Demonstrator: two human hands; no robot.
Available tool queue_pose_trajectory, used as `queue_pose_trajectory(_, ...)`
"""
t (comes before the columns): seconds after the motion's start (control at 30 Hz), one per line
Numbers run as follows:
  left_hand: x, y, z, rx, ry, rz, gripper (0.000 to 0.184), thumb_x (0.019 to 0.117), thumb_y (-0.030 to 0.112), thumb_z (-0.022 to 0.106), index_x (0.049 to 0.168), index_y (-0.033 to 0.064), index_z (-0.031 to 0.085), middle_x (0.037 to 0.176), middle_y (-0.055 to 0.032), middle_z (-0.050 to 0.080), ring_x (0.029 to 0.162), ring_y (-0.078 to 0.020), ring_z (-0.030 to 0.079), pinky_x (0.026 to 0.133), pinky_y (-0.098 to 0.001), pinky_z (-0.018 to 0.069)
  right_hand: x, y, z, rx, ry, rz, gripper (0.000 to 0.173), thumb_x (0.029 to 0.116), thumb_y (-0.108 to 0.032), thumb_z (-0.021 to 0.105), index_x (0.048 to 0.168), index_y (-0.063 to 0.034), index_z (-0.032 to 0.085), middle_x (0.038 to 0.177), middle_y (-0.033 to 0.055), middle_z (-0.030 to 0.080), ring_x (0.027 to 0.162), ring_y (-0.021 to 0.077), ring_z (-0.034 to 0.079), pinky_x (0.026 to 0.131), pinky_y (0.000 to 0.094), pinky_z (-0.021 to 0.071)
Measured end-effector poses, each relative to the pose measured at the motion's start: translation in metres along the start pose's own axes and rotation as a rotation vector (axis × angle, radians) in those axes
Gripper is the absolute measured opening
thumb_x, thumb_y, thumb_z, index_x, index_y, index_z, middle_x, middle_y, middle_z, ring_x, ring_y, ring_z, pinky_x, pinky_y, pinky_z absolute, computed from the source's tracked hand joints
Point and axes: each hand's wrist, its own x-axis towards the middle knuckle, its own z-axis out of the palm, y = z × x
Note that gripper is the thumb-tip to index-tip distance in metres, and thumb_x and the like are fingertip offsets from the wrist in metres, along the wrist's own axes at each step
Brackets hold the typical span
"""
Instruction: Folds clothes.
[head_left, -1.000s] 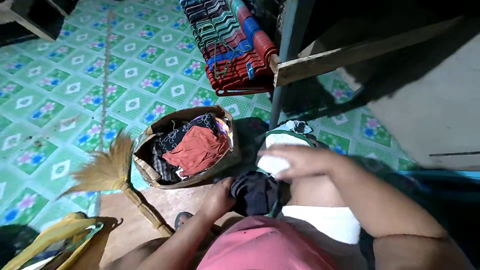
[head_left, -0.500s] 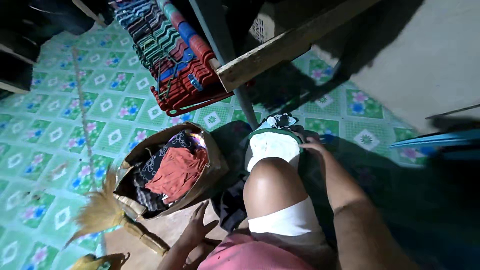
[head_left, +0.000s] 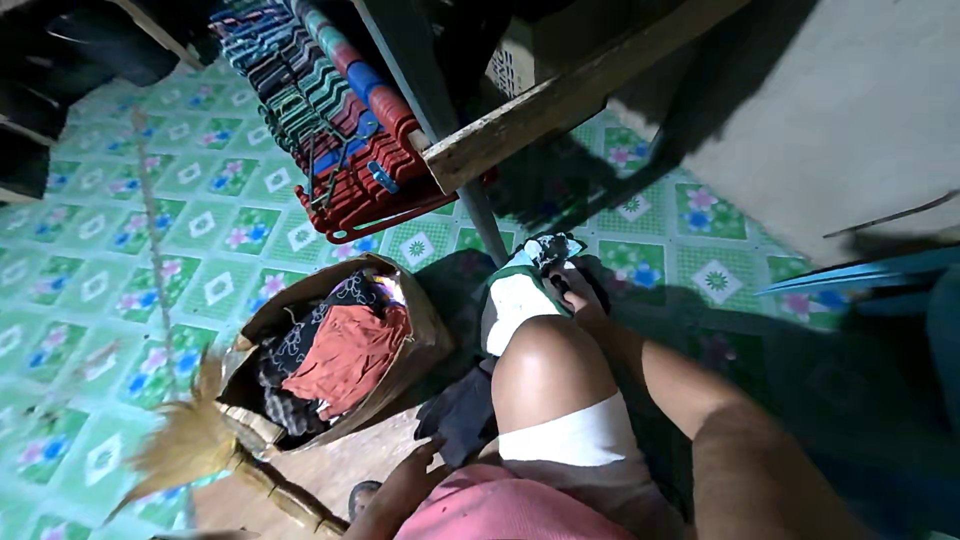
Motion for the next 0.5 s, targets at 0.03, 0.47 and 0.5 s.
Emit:
queue_pose_trajectory(0.03,0.000,-0.001,-0.001,0.015,0.020,-0.007,0.060,0.1002,0.031,0.066,0.152,0.0067,0.047,0.150,-0.0223,0.052,0.133,-0.0372,0.056,0.113,-0.0518,0.0442,0.015,-0.013,-0.015,0.086,-0.153,0.109,0.052,0.0919,-0.013,0.074,0.136,0.0086,0.057,0.138,0.0297,0.058,0.131,0.0367,0.056,0.114,0.0479,0.0434)
queue_pose_trajectory(0.47,-0.010,0.022,-0.034,-0.190,0.388,0.329,0.053,0.0990,0.025,0.067,0.147,0.0062,0.053,0.141,-0.0203,0.059,0.126,-0.0320,0.061,0.110,-0.0508,0.0487,0.049,-0.271,-0.146,0.416,-0.756,-0.239,0.012,0.0863,-0.008,0.072,0.091,-0.0064,0.062,0.080,0.0009,0.069,0.072,0.0070,0.067,0.068,0.0258,0.0580)
queue_pose_trajectory(0.5,-0.016,0.031,-0.045,-0.211,0.483,0.397,0.052,0.0986,0.024,0.067,0.145,0.0044,0.054,0.141,-0.0203,0.059,0.129,-0.0310,0.059,0.111,-0.0496,0.0473,0.045,-0.291,-0.155,0.401,-0.774,-0.285,0.012,0.0861,-0.009,0.073,0.088,-0.0077,0.062,0.078,-0.0002,0.069,0.070,0.0060,0.067,0.067,0.0243,0.0579)
